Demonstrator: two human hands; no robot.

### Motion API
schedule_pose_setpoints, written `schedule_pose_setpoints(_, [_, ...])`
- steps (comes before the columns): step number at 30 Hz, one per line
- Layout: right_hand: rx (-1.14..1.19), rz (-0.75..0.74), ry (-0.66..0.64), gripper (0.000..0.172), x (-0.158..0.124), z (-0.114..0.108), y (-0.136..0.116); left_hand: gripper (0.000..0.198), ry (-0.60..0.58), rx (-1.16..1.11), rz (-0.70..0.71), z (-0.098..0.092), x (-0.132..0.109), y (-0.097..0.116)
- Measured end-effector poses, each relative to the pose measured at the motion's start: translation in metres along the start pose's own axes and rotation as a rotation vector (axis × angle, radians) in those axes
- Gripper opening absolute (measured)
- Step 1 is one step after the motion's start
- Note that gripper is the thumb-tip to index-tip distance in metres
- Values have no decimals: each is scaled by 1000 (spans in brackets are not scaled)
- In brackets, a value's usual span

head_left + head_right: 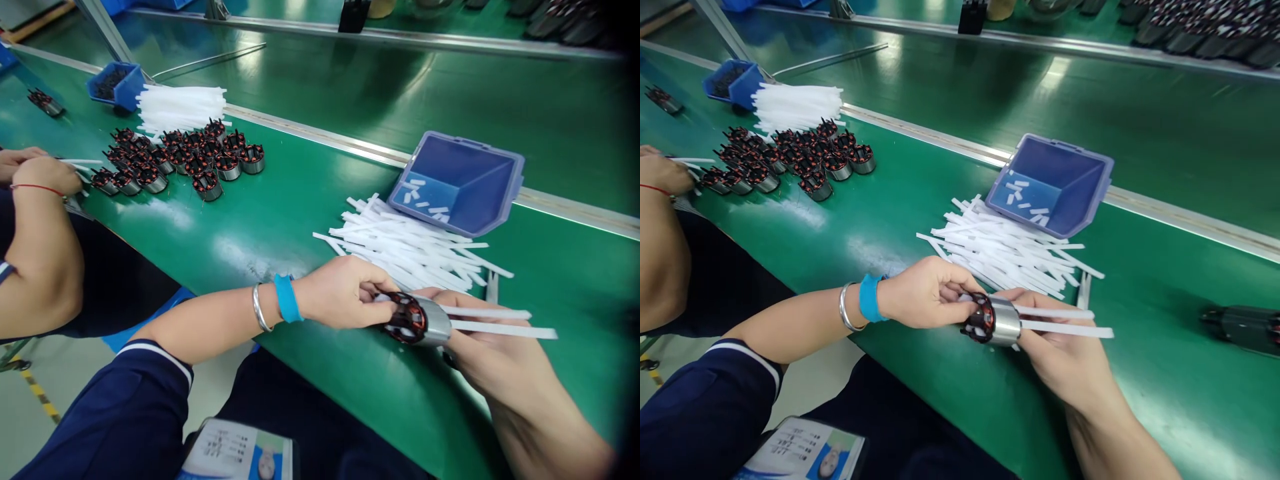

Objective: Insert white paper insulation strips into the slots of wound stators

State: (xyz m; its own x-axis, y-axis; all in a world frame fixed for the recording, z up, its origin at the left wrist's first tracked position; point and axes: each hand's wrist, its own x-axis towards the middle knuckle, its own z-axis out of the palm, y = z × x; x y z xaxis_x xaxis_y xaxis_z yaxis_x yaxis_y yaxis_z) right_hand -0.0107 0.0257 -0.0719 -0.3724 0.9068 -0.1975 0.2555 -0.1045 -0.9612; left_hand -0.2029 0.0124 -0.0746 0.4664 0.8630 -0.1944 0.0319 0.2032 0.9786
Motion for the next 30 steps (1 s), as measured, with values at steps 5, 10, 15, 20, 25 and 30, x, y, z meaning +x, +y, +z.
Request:
schedule_pose_setpoints(5, [35,28,-26,26,0,0,-1,15,96,-55,-36,0,0,7])
schedule_pose_setpoints(10, [27,-18,-1,31,-1,-4,6,12,-51,-151,-165,-9,0,22])
schedule_pose_setpoints(15, [1,-66,-69,28,-2,-4,7,11,-102,-106,-178,-16,0,23])
schedule_pose_setpoints(20, [-60,-101,-103,24,-3,-3,7,7,-116,18,-130,-21,3,12])
schedule_pose_setpoints(25, [-80,-93,-93,23,-5,-5,5,6,-63,43,-69,-21,6,7])
schedule_pose_setpoints(30, [-113,-94,-53,32,-6,-11,2,9,-36,-118,-157,-15,7,9])
